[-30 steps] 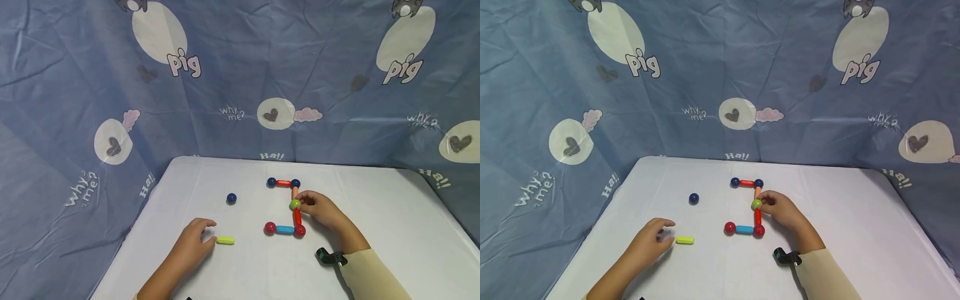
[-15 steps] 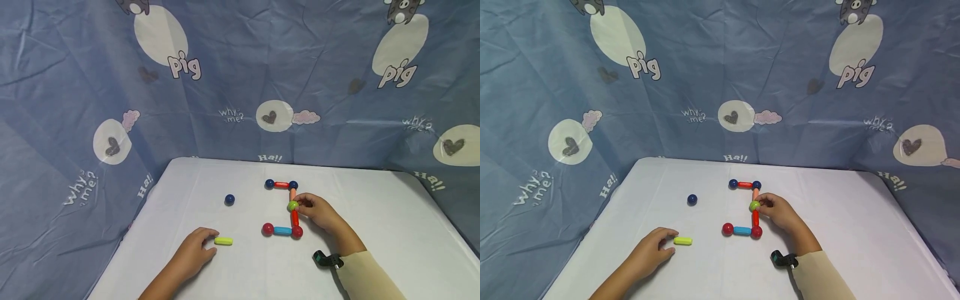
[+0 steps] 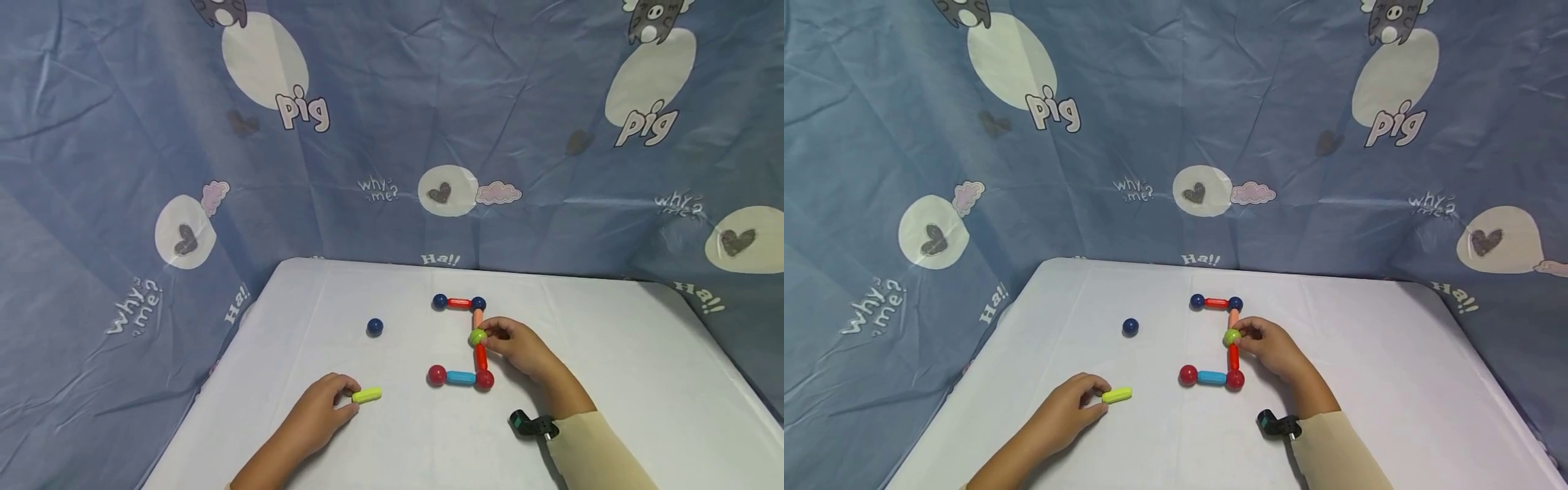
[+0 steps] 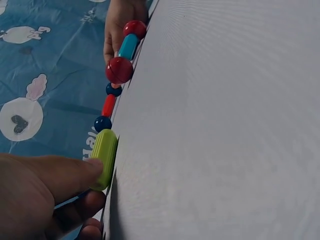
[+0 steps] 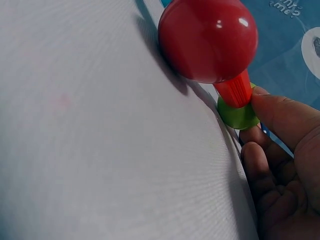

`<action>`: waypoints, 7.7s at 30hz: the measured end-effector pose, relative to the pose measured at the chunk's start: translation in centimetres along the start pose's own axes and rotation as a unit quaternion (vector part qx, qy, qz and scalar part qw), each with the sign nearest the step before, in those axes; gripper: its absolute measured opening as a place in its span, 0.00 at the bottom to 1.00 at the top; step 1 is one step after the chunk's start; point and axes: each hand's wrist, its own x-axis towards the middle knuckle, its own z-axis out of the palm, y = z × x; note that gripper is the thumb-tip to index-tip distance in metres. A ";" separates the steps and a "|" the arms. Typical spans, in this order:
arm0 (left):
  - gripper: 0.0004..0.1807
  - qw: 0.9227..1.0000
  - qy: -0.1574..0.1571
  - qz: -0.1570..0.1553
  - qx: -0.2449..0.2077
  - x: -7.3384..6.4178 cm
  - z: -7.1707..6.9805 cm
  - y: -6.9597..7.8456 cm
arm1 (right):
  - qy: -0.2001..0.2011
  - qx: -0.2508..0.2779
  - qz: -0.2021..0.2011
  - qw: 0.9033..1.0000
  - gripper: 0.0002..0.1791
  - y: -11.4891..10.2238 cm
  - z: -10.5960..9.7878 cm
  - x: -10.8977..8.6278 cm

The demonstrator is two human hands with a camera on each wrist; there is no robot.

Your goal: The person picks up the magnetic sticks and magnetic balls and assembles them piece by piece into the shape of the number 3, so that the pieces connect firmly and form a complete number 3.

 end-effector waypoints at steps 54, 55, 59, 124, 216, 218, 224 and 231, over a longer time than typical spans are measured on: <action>0.08 0.996 -0.002 0.066 -0.057 9.4 2.2 6.9 | 0.007 0.008 0.013 1.000 0.17 0.0 0.2 0.0; 0.08 0.996 -0.003 0.064 -0.055 9.7 2.4 7.0 | 0.006 0.008 0.011 1.000 0.17 0.0 0.2 0.0; 0.08 0.997 -0.007 0.057 -0.049 10.8 2.9 7.4 | 0.006 0.010 0.020 1.000 0.17 0.0 0.2 0.0; 0.07 0.995 -0.080 0.059 -0.013 16.6 5.8 13.3 | 0.005 0.014 0.003 1.000 0.16 0.6 -0.3 0.0; 0.19 0.996 0.049 -0.042 -0.054 12.7 0.4 0.6 | 0.007 0.004 0.022 1.000 0.15 0.2 -0.1 -0.2; 0.19 0.997 0.050 -0.040 -0.051 12.7 0.4 0.7 | 0.007 0.005 0.021 1.000 0.15 0.2 -0.1 -0.2; 0.17 0.997 0.045 -0.035 -0.050 12.6 0.3 0.9 | 0.007 0.017 0.023 1.000 0.15 0.4 0.1 -0.3; 0.16 0.996 0.028 -0.029 -0.079 12.7 0.6 1.5 | 0.012 0.008 0.015 1.000 0.15 0.3 -0.1 -0.4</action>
